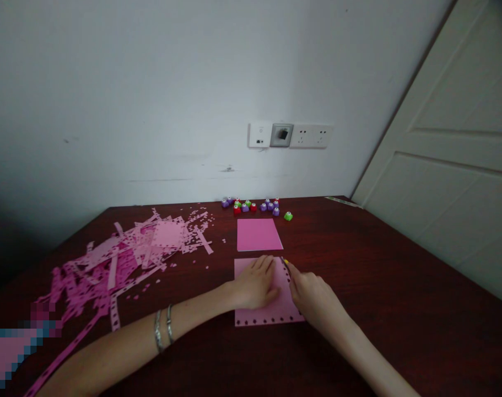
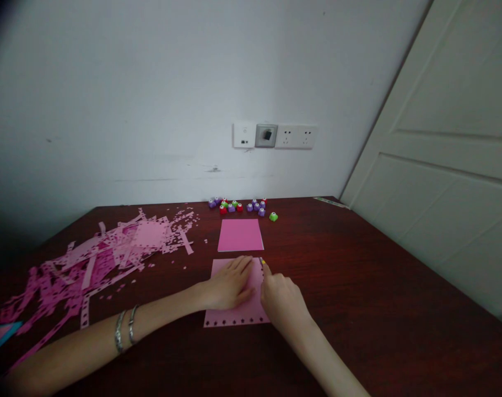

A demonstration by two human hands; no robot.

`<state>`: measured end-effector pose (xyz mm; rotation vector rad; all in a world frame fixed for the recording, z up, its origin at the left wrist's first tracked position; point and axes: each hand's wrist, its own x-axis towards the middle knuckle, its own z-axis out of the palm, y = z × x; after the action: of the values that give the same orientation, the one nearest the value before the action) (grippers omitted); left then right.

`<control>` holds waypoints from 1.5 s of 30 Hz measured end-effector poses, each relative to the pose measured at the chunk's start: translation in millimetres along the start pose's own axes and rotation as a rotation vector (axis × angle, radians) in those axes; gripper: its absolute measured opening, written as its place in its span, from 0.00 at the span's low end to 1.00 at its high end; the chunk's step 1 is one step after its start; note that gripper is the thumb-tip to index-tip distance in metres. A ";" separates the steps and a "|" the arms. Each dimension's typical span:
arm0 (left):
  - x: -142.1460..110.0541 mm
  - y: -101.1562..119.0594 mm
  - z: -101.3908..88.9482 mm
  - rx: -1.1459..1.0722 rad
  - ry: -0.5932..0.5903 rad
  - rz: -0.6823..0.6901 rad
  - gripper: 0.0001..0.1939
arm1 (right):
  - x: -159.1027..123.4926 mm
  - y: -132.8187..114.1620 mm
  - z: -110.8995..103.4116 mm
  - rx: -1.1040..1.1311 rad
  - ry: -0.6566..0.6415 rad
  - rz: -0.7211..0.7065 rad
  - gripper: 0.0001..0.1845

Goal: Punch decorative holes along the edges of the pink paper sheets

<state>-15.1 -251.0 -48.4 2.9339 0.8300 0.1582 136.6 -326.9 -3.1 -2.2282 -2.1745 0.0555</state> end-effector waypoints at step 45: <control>18.5 8.1 -16.8 0.127 -0.002 -0.037 0.24 | -7.1 -6.7 7.1 -0.083 0.052 -0.011 0.27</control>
<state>2.7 -247.2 -29.4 3.0328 0.9263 0.1035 129.4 -333.8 -9.9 -2.2331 -2.2011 -0.0927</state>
